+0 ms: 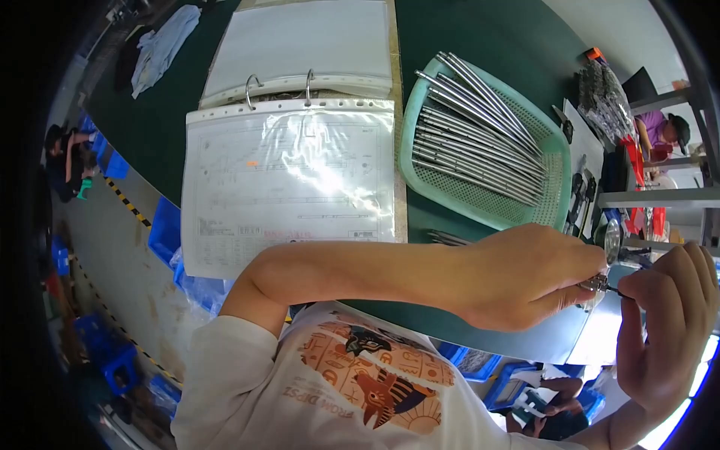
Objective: Inspecting and measuring metal rods using a caliper and checking specifications against a technical manual.
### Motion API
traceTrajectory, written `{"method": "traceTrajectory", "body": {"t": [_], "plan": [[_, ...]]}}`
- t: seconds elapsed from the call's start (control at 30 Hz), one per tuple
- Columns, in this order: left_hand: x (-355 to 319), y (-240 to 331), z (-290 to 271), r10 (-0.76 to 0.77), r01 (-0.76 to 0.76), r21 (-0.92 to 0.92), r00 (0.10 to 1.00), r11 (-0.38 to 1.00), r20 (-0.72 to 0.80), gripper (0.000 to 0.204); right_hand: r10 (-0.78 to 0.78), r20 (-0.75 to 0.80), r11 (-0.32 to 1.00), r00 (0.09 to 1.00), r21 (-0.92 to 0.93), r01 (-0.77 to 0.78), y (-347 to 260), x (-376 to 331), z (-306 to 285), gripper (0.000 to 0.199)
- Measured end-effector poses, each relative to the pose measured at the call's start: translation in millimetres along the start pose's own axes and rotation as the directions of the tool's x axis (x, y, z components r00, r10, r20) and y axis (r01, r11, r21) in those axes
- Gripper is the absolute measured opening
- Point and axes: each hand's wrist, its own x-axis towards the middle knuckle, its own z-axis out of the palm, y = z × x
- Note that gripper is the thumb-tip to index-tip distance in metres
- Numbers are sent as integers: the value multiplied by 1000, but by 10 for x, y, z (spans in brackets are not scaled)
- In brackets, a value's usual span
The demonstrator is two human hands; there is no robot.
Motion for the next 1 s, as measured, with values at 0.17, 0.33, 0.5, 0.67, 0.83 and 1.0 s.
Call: {"method": "traceTrajectory", "body": {"t": [0.17,0.33,0.5,0.67,0.83,1.0], "plan": [[-2,-25,-55,37,-37,-22,999,999,-20,17,-102,-113,995,988,-11,102,-2,51,71,22],[13,6,-60,2,-2,-62,1000,998,1,18,-47,-15,999,999,15,47,20,68,-25,17],[5,-6,-21,-5,5,-55,1000,998,-11,18,51,101,996,994,-79,-43,-57,66,-85,15],[-16,-11,16,9,-10,-41,999,999,-44,17,72,-27,990,997,-120,-75,-70,-43,-7,15],[-23,11,43,2,-4,-61,1000,998,-29,16,49,101,998,994,-55,-43,63,-165,-69,16],[-29,27,26,8,-9,-65,1000,998,-14,15,204,315,979,927,-65,-194,160,-364,-141,14]]}}
